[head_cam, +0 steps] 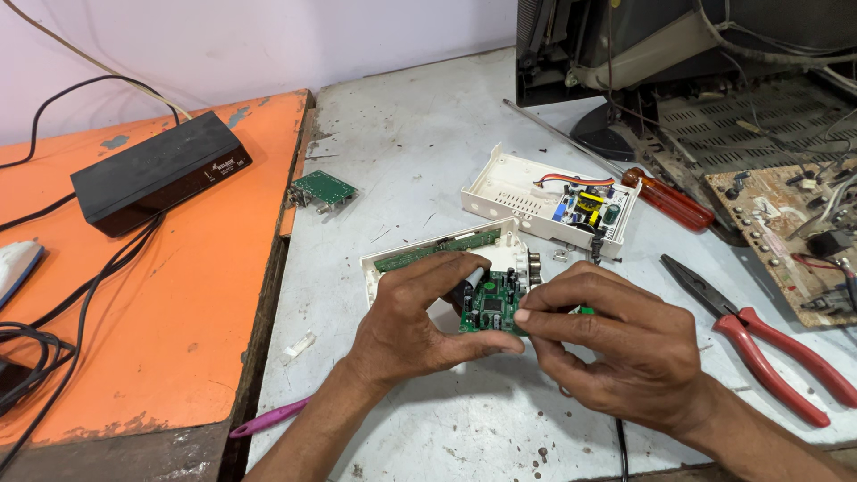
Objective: The person solders a coaxial connector onto a small green circuit board using a soldering iron and solder wire. They then use pliers to trim the excess lead and inspect the connection.
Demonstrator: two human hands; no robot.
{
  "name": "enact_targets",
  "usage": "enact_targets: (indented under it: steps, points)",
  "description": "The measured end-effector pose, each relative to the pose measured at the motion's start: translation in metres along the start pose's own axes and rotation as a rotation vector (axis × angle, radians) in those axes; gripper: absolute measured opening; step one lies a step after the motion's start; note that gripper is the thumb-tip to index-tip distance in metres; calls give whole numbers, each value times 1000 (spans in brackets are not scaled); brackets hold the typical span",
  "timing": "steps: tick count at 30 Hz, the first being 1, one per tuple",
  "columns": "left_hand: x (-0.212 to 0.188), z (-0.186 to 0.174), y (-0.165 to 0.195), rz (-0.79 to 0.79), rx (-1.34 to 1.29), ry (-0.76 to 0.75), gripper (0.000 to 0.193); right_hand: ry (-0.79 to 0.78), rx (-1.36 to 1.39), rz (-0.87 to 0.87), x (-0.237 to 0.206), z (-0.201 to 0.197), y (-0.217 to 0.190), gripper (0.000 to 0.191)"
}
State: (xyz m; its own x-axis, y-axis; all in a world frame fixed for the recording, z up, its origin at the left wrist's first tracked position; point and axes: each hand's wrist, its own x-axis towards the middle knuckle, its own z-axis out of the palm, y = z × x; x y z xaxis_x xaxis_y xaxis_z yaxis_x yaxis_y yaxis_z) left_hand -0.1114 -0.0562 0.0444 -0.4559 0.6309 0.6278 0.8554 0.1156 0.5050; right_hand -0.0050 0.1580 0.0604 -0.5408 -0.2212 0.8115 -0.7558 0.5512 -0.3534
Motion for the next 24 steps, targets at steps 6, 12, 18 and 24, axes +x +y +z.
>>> enact_targets:
  steps: [6, 12, 18, 24]
  points:
    - [1, 0, 5, -29, 30, -40, 79, 9, -44, 9, 3, -1, -3, 30]
    - [5, 4, 19, 101, 180, 25, 86, 27, -112, 9, 8, -7, -3, 31]
    - [5, 5, 25, 138, 35, 59, 47, 46, -176, -11, 7, -5, -1, 31]
    - [2, 14, 25, 135, -72, 123, 35, 75, -46, 54, -1, -1, 3, 44]
